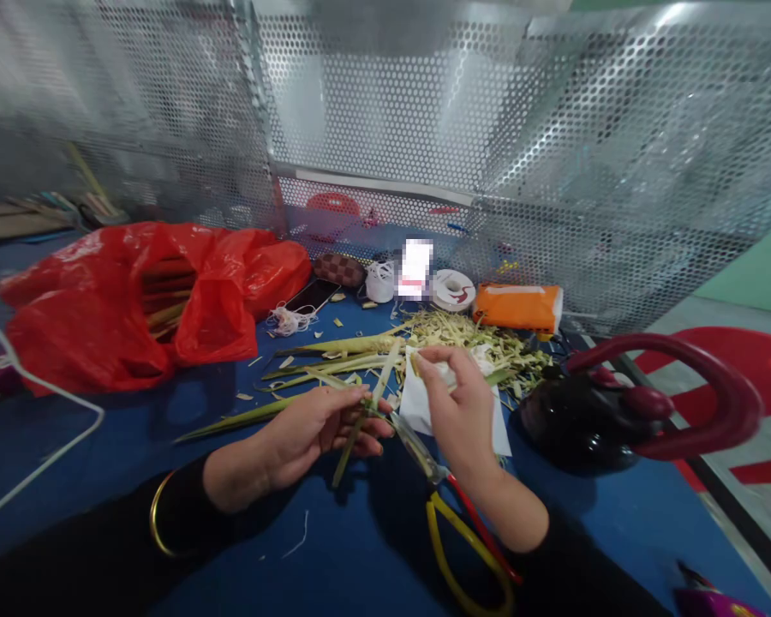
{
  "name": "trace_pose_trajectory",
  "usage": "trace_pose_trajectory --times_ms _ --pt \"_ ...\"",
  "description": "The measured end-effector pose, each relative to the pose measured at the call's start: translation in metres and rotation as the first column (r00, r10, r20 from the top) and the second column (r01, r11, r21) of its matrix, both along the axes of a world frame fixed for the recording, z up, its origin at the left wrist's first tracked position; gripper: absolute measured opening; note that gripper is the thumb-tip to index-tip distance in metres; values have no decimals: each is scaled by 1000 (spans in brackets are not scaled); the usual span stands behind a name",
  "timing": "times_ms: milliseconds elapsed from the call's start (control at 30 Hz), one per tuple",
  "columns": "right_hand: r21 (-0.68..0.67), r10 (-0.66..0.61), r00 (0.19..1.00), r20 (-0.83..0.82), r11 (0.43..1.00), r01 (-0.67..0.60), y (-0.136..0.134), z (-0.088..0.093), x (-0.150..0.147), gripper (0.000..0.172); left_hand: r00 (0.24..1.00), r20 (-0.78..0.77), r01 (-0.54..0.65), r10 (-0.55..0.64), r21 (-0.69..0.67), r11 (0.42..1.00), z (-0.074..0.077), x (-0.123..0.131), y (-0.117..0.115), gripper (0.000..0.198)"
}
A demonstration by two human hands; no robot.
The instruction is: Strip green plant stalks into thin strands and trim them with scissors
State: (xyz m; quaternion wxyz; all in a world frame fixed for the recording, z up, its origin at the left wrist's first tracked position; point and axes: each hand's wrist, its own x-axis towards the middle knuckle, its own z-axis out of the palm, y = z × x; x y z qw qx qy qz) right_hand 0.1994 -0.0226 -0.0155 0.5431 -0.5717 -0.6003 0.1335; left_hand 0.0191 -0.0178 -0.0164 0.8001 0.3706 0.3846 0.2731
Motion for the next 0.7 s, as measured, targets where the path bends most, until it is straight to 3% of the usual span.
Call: trace_pose_trajectory --times_ms 67,133,200,233,433,700 --pt "-204 78 982 -172 973 -113 2 1 2 25 1000 1 -8 8 -10 1000 2 -2 1 39" --pt "-358 229 911 -342 865 -352 1 0 -2 29 1000 2 6 -6 1 1000 1 -2 0 40" --pt "-400 291 833 -470 771 -495 -2 -1 -10 30 1000 -13 26 -26 34 999 -2 0 -1 37" --pt "-396 290 810 -510 757 -520 -4 -2 -14 30 999 -28 30 -28 57 998 -5 2 -2 36" --pt "-361 233 813 -534 807 -468 -11 -9 -22 26 997 -83 7 2 111 994 -10 8 -6 22" --pt "-335 209 812 -545 833 -440 -14 -21 -25 21 996 -59 78 -72 103 992 -9 5 -3 19"
